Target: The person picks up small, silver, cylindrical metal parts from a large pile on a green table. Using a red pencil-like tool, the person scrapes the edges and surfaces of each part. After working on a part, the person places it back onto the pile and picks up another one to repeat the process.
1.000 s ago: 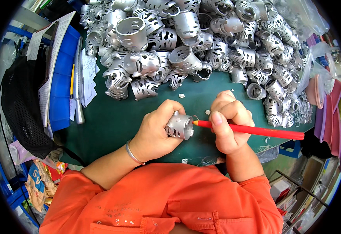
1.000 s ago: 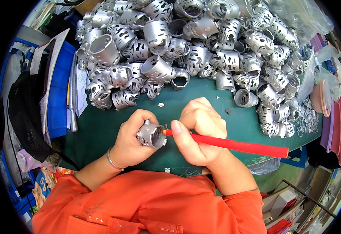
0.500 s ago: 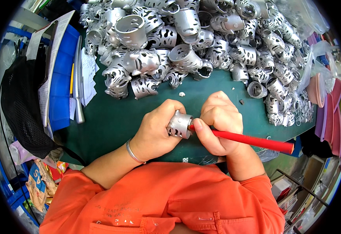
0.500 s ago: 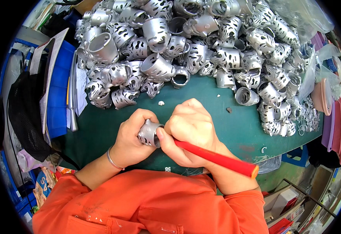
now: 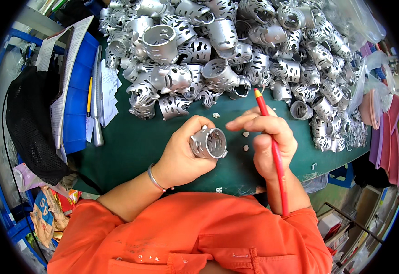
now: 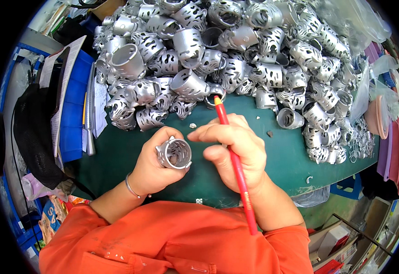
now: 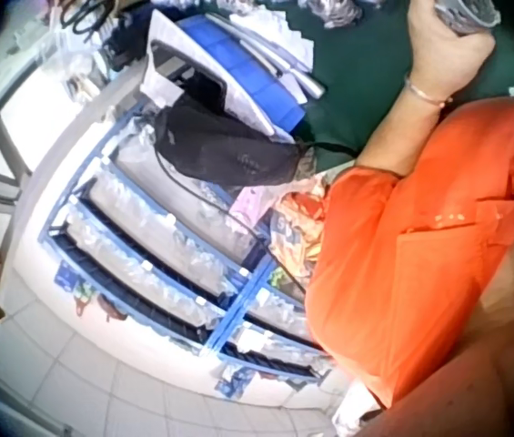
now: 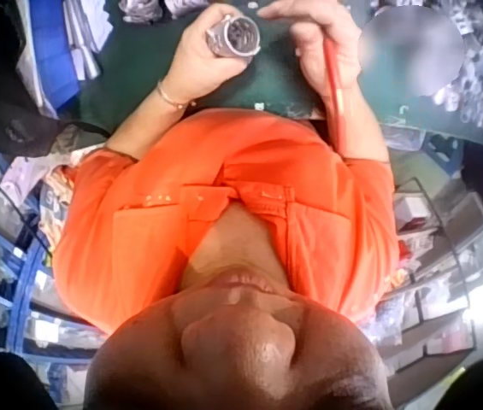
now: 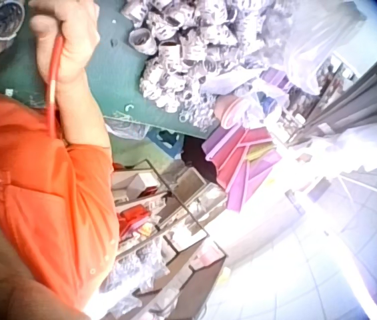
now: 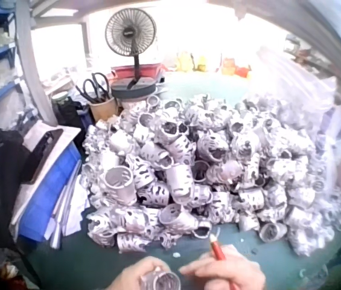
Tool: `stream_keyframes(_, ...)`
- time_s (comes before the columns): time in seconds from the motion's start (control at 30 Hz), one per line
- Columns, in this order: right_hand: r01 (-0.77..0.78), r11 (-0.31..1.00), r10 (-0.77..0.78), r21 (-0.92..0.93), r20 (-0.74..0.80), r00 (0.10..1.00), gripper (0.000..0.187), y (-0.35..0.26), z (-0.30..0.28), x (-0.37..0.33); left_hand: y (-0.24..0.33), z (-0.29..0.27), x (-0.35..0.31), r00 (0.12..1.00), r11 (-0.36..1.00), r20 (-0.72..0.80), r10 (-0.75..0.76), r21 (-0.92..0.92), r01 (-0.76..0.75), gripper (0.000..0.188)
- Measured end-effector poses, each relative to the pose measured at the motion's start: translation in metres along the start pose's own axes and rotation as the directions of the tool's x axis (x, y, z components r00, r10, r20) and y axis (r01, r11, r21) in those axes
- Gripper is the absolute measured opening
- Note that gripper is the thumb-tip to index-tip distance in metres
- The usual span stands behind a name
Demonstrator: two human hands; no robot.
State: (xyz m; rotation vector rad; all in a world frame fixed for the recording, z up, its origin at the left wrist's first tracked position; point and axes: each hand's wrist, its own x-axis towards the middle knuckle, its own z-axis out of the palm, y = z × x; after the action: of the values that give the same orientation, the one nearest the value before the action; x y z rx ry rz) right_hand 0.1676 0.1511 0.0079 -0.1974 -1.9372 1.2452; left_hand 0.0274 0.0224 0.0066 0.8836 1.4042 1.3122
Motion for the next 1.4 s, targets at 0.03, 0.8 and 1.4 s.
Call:
stream_keyframes(0.03,0.016,1.000,-0.016,0.000,0.022,1.000,0.037,0.001,0.003,0.002,0.001,-0.001,-0.001,1.000,0.998,0.011,-0.019,-0.051,0.020,0.036)
stream_keyframes(0.8,0.162,0.969,-0.157,-0.184,0.039,0.987,0.048,-0.013,0.013,0.009,-0.004,0.006,-0.003,0.994,0.943,0.111,-0.008,-0.329,0.044,0.036)
stream_keyframes(1.4,0.035,0.987,-0.027,-0.157,0.056,0.998,0.049,-0.011,0.007,0.007,0.004,-0.002,-0.005,0.942,0.853,0.316,-0.112,-0.456,0.254,0.035)
